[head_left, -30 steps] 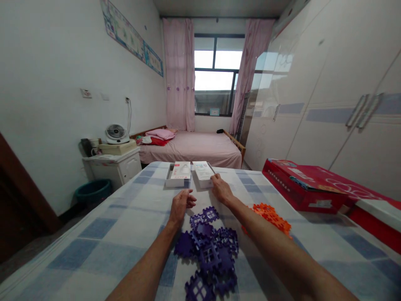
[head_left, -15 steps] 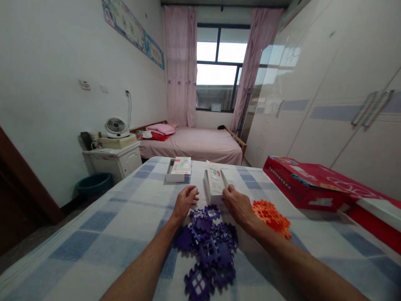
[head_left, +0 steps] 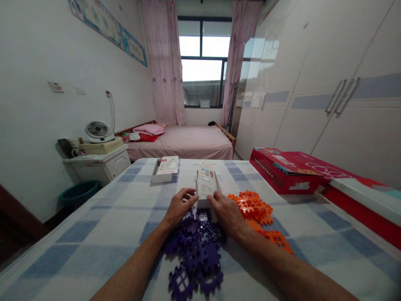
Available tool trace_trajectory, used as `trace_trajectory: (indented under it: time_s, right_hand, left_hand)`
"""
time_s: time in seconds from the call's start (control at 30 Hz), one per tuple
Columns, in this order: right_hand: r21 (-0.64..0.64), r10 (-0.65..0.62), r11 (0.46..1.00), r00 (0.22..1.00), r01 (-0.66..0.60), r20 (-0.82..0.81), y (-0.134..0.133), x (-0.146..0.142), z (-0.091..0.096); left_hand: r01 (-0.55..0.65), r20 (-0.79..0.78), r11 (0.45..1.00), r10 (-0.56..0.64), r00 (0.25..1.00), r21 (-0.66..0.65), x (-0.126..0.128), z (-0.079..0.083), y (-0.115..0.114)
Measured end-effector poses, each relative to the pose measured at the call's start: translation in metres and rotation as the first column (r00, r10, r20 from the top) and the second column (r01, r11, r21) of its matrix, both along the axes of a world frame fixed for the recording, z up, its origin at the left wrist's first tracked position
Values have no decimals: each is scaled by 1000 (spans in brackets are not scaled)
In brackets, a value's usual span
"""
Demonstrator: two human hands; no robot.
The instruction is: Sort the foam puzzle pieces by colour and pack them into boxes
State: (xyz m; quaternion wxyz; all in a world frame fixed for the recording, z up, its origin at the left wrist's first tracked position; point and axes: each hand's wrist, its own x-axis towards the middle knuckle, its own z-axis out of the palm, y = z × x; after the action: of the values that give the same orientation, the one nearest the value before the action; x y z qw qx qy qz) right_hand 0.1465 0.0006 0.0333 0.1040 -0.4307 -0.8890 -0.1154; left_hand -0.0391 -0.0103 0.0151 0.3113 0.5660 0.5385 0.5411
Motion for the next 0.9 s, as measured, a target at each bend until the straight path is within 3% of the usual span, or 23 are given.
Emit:
trace_trajectory:
  time_s: [0.23,0.37,0.5,0.7,0.9]
  right_hand:
    - [16,6,1000,1000,-7,23,-1,-1,2]
    - [50,0,999,999,-2,45,-1,-3,0]
    - [55,-52,997,997,49,52,-4,-4,1]
    - [24,-105,994,993,104,59,-6,-3,6]
    - [45,-129,991,991,127,45,0,5,5]
  left_hand:
    - [14,-13,1000,-14,1000,7,7,0,3]
    - [14,59,999,-11,998,-45,6,-3,6]
    - [-68,187,994,82,979,-82,0,-3,7]
    - [-187,523,974,227,822,-129,-17,-5,12]
    - [-227,663,964,262,701,-141,-27,-8,15]
